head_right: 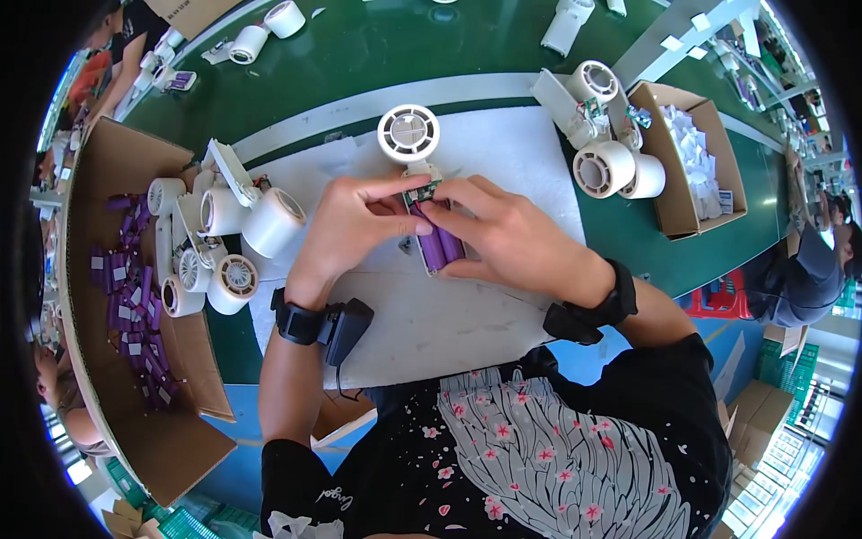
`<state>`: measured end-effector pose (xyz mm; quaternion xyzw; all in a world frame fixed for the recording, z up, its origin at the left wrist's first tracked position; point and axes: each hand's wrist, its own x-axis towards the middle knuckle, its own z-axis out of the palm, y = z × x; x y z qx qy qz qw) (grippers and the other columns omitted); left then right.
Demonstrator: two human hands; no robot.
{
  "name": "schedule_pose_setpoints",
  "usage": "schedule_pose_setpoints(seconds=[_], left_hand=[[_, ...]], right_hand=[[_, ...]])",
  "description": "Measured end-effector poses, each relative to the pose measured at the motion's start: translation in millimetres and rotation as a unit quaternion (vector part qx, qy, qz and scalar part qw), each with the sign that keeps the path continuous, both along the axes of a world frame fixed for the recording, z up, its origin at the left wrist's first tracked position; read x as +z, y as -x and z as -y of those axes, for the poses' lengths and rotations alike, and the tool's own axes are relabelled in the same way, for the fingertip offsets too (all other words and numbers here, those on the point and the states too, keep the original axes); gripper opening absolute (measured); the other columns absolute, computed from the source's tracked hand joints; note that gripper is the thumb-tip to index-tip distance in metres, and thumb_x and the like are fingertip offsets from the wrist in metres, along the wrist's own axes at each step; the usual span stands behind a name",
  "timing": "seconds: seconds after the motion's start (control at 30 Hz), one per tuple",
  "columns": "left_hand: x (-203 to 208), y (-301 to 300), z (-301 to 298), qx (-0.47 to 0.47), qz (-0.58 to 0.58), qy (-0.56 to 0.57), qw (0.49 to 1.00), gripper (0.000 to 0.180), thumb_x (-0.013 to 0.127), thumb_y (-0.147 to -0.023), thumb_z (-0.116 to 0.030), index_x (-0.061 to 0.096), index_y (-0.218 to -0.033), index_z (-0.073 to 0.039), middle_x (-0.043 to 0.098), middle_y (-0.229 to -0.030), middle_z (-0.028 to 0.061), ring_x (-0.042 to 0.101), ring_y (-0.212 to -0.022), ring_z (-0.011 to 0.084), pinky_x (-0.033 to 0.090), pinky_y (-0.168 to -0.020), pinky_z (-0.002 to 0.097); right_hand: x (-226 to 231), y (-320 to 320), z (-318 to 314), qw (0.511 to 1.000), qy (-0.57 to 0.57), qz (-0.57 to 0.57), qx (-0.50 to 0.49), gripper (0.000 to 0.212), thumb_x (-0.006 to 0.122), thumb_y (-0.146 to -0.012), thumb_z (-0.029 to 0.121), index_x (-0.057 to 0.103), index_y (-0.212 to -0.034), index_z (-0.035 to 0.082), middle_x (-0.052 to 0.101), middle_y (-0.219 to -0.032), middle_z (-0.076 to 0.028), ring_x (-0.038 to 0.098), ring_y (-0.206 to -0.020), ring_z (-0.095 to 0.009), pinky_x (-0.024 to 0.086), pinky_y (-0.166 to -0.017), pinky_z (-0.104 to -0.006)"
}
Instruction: Assembling handheld fans by connecting batteries and internal circuit boards into the plastic housings.
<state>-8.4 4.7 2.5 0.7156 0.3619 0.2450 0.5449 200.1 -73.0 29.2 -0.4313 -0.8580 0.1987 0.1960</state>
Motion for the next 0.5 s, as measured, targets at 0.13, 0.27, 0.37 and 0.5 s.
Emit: schedule_pose_setpoints(seconds=[0.13, 0.27, 0.37, 0.5], left_hand=[[0, -1, -1, -0.006, 0.006, 0.011, 1.000, 0.046, 0.081, -0.068, -0.009, 0.069, -0.113, -0.007, 0.069, -0.073, 0.0098, 0.062, -0.061, 0.0116, 0.051, -0.064, 0.0270], [4, 0, 0, -0.003, 0.017, -0.006, 1.000, 0.047, 0.080, -0.069, -0.008, 0.068, -0.115, -0.006, 0.070, -0.080, 0.0110, 0.064, -0.065, 0.0124, 0.053, -0.065, 0.0272], [2, -6, 1, 0.028, 0.054, -0.046, 0.997, 0.045, 0.078, -0.072, -0.006, 0.067, -0.115, -0.005, 0.071, -0.086, 0.0118, 0.065, -0.068, 0.0130, 0.053, -0.066, 0.0272], [-3, -9, -2, 0.088, 0.069, -0.121, 0.986, 0.040, 0.075, -0.075, -0.005, 0.066, -0.114, -0.004, 0.071, -0.092, 0.0127, 0.066, -0.071, 0.0146, 0.054, -0.068, 0.0274]], right_hand=[[7, 6, 3, 0.997, -0.064, 0.041, 0.005, 0.070, 0.084, -0.062, 0.017, 0.054, -0.122, -0.004, 0.050, -0.124, -0.015, 0.053, -0.111, -0.033, 0.049, -0.091, -0.0393], [4, 15, 2, 0.993, -0.084, 0.084, -0.015, 0.070, 0.083, -0.062, 0.019, 0.053, -0.120, -0.006, 0.051, -0.124, -0.016, 0.053, -0.110, -0.033, 0.049, -0.092, -0.0396], [2, 15, -1, 0.992, -0.081, 0.079, -0.048, 0.068, 0.083, -0.063, 0.019, 0.054, -0.119, -0.006, 0.049, -0.126, -0.018, 0.053, -0.112, -0.035, 0.049, -0.092, -0.0397], [-5, 6, -44, 0.968, -0.085, 0.106, -0.211, 0.064, 0.080, -0.068, 0.022, 0.054, -0.118, -0.007, 0.050, -0.125, -0.023, 0.053, -0.112, -0.038, 0.048, -0.092, -0.0401]])
